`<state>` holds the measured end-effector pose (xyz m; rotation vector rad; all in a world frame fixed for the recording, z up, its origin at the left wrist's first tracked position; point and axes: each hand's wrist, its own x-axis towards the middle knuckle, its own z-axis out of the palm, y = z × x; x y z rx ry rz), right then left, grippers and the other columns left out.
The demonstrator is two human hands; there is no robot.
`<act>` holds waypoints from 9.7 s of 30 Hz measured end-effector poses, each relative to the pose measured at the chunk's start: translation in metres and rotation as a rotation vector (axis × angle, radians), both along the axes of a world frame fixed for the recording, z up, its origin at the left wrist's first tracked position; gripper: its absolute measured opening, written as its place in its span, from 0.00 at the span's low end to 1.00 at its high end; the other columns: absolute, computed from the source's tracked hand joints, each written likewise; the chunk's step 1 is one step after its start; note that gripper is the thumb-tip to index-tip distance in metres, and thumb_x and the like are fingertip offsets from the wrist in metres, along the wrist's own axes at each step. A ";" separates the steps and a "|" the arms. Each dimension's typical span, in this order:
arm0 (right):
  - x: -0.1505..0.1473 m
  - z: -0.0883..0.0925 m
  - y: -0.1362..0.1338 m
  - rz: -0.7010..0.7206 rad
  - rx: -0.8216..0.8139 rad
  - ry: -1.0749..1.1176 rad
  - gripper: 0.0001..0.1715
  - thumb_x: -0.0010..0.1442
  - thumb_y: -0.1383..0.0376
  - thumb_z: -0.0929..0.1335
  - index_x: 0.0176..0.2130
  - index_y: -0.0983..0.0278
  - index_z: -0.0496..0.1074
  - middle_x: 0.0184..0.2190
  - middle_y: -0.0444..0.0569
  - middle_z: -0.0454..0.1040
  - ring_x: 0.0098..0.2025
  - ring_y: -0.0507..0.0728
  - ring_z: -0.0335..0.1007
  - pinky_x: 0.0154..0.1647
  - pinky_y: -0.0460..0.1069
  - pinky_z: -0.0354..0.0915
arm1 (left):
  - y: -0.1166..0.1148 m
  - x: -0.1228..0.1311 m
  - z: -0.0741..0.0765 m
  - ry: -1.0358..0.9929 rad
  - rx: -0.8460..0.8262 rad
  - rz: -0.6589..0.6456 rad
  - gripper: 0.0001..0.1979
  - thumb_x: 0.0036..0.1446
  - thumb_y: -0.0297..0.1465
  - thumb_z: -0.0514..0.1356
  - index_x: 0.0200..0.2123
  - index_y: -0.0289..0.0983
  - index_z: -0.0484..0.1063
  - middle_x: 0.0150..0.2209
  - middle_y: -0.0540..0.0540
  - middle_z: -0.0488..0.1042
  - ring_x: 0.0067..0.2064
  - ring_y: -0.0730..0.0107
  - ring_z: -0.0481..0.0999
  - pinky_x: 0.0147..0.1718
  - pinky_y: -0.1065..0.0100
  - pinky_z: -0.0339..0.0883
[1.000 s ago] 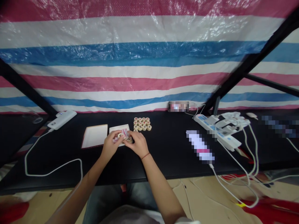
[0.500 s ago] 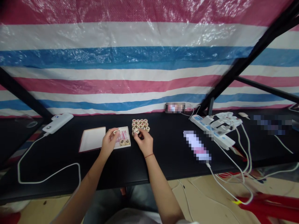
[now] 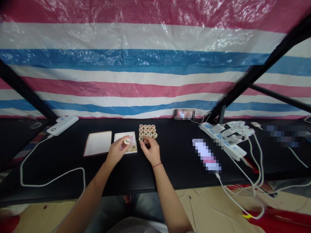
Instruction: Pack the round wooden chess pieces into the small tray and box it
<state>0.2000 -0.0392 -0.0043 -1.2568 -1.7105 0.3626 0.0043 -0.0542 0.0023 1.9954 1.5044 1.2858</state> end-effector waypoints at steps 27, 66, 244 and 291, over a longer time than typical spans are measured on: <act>0.010 -0.023 0.010 -0.172 -0.096 -0.205 0.10 0.55 0.64 0.67 0.39 0.61 0.71 0.36 0.49 0.77 0.40 0.60 0.70 0.44 0.54 0.64 | -0.005 -0.003 -0.010 0.564 -0.027 -0.049 0.20 0.52 0.40 0.65 0.48 0.41 0.72 0.40 0.46 0.76 0.43 0.60 0.75 0.41 0.63 0.63; -0.032 0.004 -0.015 0.396 0.179 -0.085 0.13 0.60 0.68 0.66 0.45 0.58 0.73 0.40 0.49 0.75 0.42 0.55 0.72 0.45 0.51 0.70 | -0.002 -0.014 -0.002 0.117 -0.106 -0.153 0.15 0.58 0.38 0.61 0.47 0.41 0.68 0.39 0.48 0.78 0.40 0.66 0.77 0.42 0.65 0.70; 0.036 -0.021 0.007 -0.436 -0.210 -0.216 0.11 0.57 0.62 0.65 0.40 0.61 0.72 0.37 0.50 0.76 0.41 0.61 0.66 0.39 0.51 0.55 | -0.027 -0.008 -0.004 0.500 -0.100 0.112 0.05 0.58 0.35 0.60 0.34 0.44 0.76 0.38 0.47 0.79 0.47 0.58 0.69 0.47 0.54 0.54; 0.025 -0.008 -0.047 -0.015 -0.016 -0.583 0.14 0.65 0.62 0.62 0.45 0.63 0.74 0.46 0.55 0.73 0.49 0.60 0.65 0.45 0.52 0.60 | -0.055 -0.027 0.001 0.758 -0.102 0.356 0.18 0.61 0.44 0.56 0.52 0.48 0.71 0.40 0.43 0.71 0.43 0.56 0.67 0.47 0.54 0.52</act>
